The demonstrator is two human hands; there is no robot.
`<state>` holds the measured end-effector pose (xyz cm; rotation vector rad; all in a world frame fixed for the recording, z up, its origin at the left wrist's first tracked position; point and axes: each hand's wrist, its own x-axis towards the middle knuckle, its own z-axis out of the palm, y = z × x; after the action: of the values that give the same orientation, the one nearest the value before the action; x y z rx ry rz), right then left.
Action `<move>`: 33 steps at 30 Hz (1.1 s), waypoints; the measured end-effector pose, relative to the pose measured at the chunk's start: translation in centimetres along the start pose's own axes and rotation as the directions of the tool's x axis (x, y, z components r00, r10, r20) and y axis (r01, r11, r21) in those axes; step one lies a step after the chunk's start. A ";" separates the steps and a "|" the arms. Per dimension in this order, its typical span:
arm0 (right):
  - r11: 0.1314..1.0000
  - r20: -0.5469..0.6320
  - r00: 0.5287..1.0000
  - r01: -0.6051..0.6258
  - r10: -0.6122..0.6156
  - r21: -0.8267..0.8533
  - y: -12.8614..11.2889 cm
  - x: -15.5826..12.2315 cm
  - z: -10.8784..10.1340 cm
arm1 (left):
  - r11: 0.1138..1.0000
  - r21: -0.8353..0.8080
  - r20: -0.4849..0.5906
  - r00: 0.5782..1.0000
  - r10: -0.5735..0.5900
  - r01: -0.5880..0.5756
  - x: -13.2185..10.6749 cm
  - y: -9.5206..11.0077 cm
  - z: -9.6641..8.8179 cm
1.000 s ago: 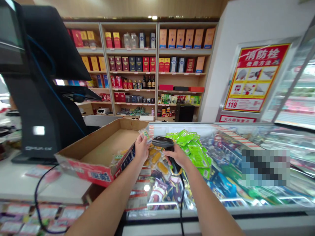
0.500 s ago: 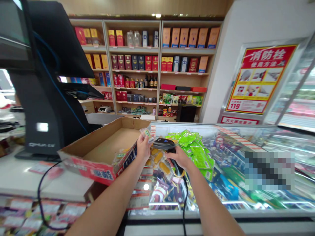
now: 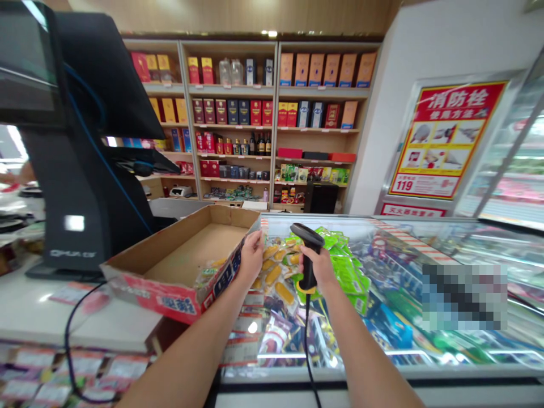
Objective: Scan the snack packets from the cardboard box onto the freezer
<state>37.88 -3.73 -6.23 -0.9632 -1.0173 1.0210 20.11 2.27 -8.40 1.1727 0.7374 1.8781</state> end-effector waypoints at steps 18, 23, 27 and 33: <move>0.941 -0.240 0.971 0.090 -0.010 0.325 -0.4 1.0 -0.7 | 0.559 0.798 0.419 0.875 -0.244 -0.225 4.7 16.3 -4.5; 0.937 -0.247 0.969 0.094 -0.009 0.337 -0.1 1.3 -1.0 | 0.555 0.831 0.268 0.840 -0.471 0.046 6.6 11.9 -10.6; 0.938 -0.253 0.967 0.115 -0.030 0.327 0.0 1.2 -0.8 | 0.541 0.841 0.254 0.894 -0.369 -0.015 6.1 8.3 -13.6; 0.948 -0.251 0.968 0.100 -0.022 0.302 -0.2 0.9 -0.5 | 0.458 0.889 0.222 0.886 -0.408 -0.011 6.9 9.0 -13.1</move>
<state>38.64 -2.96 -5.93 -0.7679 -0.6513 0.9501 3.51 2.55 -3.37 1.9163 1.6135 0.8841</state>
